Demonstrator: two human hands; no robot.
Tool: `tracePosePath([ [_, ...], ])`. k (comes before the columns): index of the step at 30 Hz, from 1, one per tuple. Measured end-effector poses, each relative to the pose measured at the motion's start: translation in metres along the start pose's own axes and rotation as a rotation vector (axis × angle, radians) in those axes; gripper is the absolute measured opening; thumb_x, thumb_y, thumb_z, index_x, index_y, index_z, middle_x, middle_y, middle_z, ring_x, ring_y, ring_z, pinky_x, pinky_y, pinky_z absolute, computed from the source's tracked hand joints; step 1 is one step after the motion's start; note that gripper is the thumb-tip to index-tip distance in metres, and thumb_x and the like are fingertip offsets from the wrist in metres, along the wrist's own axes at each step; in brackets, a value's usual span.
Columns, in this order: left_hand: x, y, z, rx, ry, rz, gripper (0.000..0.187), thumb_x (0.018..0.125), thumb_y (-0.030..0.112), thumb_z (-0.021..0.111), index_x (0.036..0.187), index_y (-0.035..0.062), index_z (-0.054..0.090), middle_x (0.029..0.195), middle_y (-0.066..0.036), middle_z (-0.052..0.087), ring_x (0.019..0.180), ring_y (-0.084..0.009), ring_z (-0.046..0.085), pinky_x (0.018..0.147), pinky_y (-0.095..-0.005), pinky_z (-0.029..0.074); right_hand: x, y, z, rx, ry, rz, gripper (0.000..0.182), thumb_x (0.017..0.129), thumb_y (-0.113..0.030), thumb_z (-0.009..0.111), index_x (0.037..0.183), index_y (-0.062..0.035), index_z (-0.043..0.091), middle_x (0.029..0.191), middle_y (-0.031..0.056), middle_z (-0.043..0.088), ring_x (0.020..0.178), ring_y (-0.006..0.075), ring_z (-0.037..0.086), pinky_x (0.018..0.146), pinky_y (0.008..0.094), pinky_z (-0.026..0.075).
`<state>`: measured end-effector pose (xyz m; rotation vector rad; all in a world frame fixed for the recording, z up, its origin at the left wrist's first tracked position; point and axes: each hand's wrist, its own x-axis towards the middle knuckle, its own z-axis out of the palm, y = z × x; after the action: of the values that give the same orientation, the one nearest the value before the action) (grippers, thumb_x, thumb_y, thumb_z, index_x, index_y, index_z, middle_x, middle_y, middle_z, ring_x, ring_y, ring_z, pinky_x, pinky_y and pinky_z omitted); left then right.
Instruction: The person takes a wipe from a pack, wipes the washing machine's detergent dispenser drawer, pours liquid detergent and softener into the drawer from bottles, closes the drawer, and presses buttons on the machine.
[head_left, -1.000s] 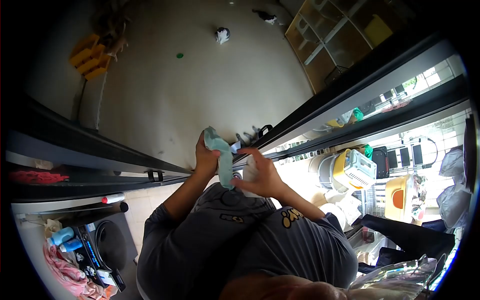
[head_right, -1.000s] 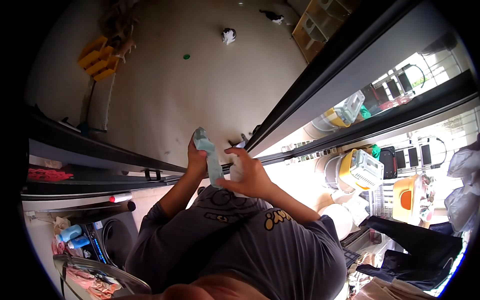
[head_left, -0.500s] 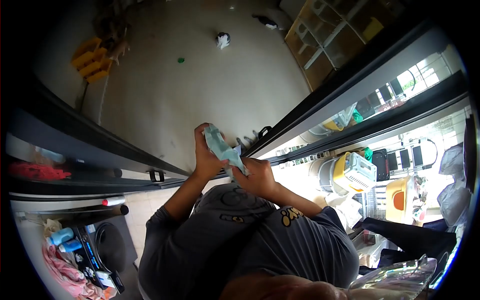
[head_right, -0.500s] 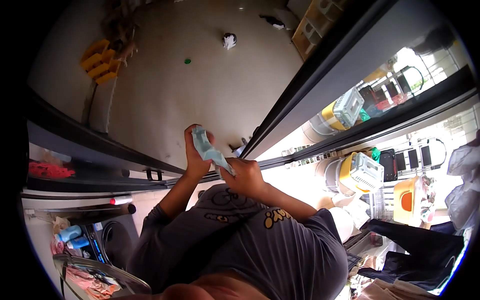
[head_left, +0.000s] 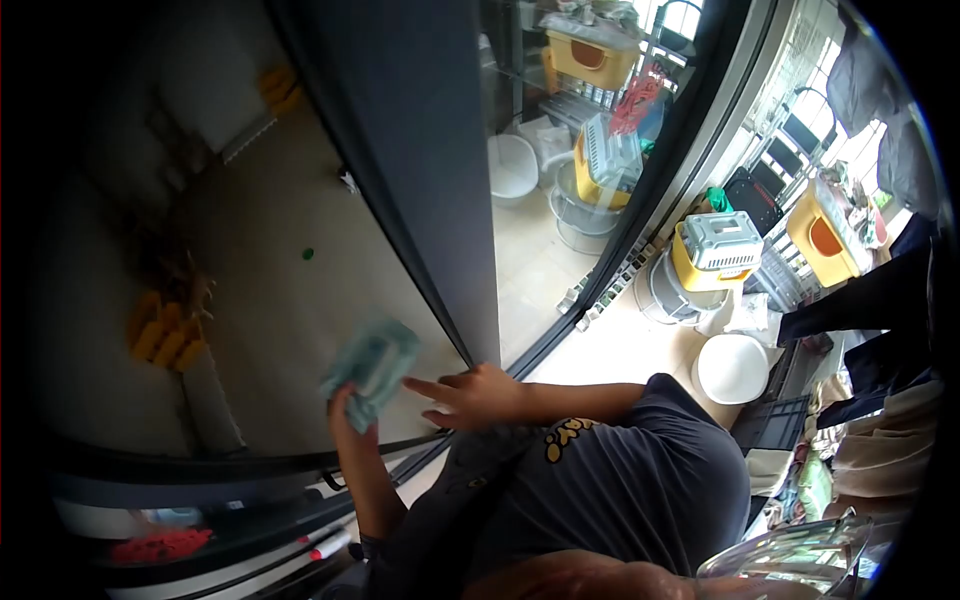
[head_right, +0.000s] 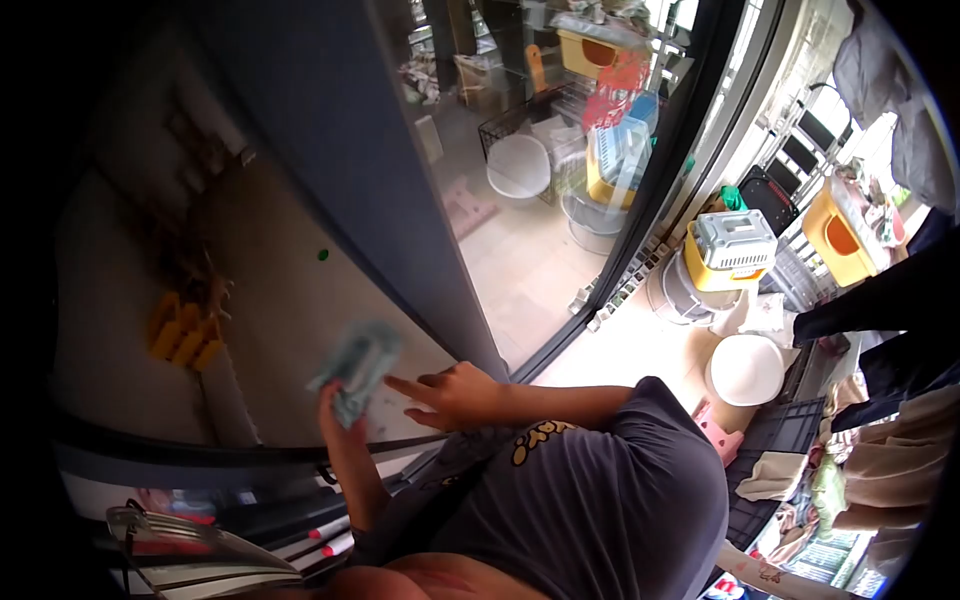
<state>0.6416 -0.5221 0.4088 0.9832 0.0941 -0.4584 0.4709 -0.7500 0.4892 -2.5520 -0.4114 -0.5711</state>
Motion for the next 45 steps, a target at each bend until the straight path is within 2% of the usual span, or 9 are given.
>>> tracePosePath([
  [4,0.032,0.061,0.096,-0.134,0.140,0.179,0.044,0.090,0.020,0.072,0.130,0.0079,0.061,0.126,-0.007,0.066,0.113,-0.0209,0.064,0.093,-0.0410,0.053,-0.026,0.017,-0.019,0.491,0.061,0.099,0.030,0.086,-0.018,0.075,0.114,-0.0090,0.071,0.079,0.0137,0.073,0.067,0.0305,0.071,0.061,0.0367,0.058],
  [15,0.183,0.039,0.379,0.515,-0.880,0.042,0.045,0.097,0.028,0.070,0.134,0.0045,0.061,0.125,-0.006,0.067,0.112,-0.0204,0.065,0.095,-0.0351,0.053,-0.082,0.069,-0.032,0.439,-0.072,0.353,0.024,0.087,-0.026,0.074,0.102,-0.0061,0.074,0.081,0.0190,0.072,0.072,0.0358,0.070,0.069,0.0421,0.058],
  [24,0.154,-0.019,0.497,0.887,-1.085,0.633,0.042,0.091,0.029,0.079,0.120,0.0015,0.067,0.104,-0.007,0.073,0.097,-0.0184,0.068,0.090,-0.0309,0.053,-0.106,0.106,-0.023,0.428,-0.045,0.432,0.026,0.088,-0.029,0.072,0.102,-0.0074,0.074,0.077,0.0195,0.071,0.073,0.0385,0.070,0.070,0.0455,0.057],
  [33,0.166,-0.009,0.451,1.372,-0.529,1.142,0.073,0.088,0.063,0.070,0.126,0.0011,0.064,0.108,-0.014,0.073,0.092,-0.0230,0.071,0.071,-0.0356,0.058,-0.101,0.133,-0.030,0.385,-0.152,0.389,0.025,0.088,-0.031,0.071,0.100,-0.0081,0.072,0.074,0.0190,0.069,0.073,0.0395,0.070,0.072,0.0475,0.057],
  [35,0.151,0.005,0.428,1.225,-0.539,0.869,0.061,0.091,0.054,0.071,0.122,0.0028,0.067,0.103,-0.014,0.073,0.085,-0.0202,0.070,0.065,-0.0349,0.055,-0.094,0.135,-0.026,0.407,-0.154,0.349,0.026,0.088,-0.032,0.073,0.100,-0.0087,0.073,0.076,0.0191,0.070,0.074,0.0387,0.070,0.071,0.0463,0.058],
  [37,0.161,-0.003,0.378,1.015,-0.424,1.105,0.044,0.093,0.044,0.072,0.114,0.0057,0.074,0.093,-0.013,0.074,0.077,-0.0174,0.067,0.061,-0.0341,0.053,-0.084,0.124,-0.038,0.449,-0.173,0.302,0.026,0.088,-0.032,0.074,0.100,-0.0091,0.073,0.077,0.0192,0.071,0.075,0.0380,0.071,0.071,0.0452,0.058],
  [39,0.164,-0.041,0.285,0.710,-0.358,0.591,0.033,0.094,0.035,0.073,0.111,0.0071,0.075,0.096,-0.012,0.074,0.079,-0.0196,0.068,0.070,-0.0330,0.054,-0.077,0.110,-0.054,0.536,-0.265,0.277,0.022,0.089,-0.026,0.076,0.102,-0.0083,0.074,0.084,0.0186,0.073,0.080,0.0357,0.073,0.073,0.0408,0.058],
  [42,0.086,-0.007,0.175,1.439,-0.299,0.974,0.026,0.089,0.028,0.077,0.106,0.0083,0.076,0.094,-0.011,0.075,0.084,-0.0213,0.071,0.077,-0.0338,0.056,-0.056,0.100,-0.063,0.764,-0.450,0.227,0.020,0.090,-0.019,0.076,0.106,-0.0068,0.075,0.094,0.0156,0.076,0.089,0.0287,0.075,0.079,0.0352,0.058],
  [45,-0.043,0.006,0.126,1.242,0.044,0.657,0.024,0.087,0.022,0.078,0.103,0.0042,0.075,0.088,-0.010,0.075,0.080,-0.0183,0.073,0.072,-0.0317,0.057,-0.042,0.099,-0.055,1.016,-0.588,0.043,0.021,0.090,-0.019,0.077,0.107,-0.0064,0.075,0.098,0.0118,0.077,0.092,0.0219,0.075,0.082,0.0329,0.057],
])
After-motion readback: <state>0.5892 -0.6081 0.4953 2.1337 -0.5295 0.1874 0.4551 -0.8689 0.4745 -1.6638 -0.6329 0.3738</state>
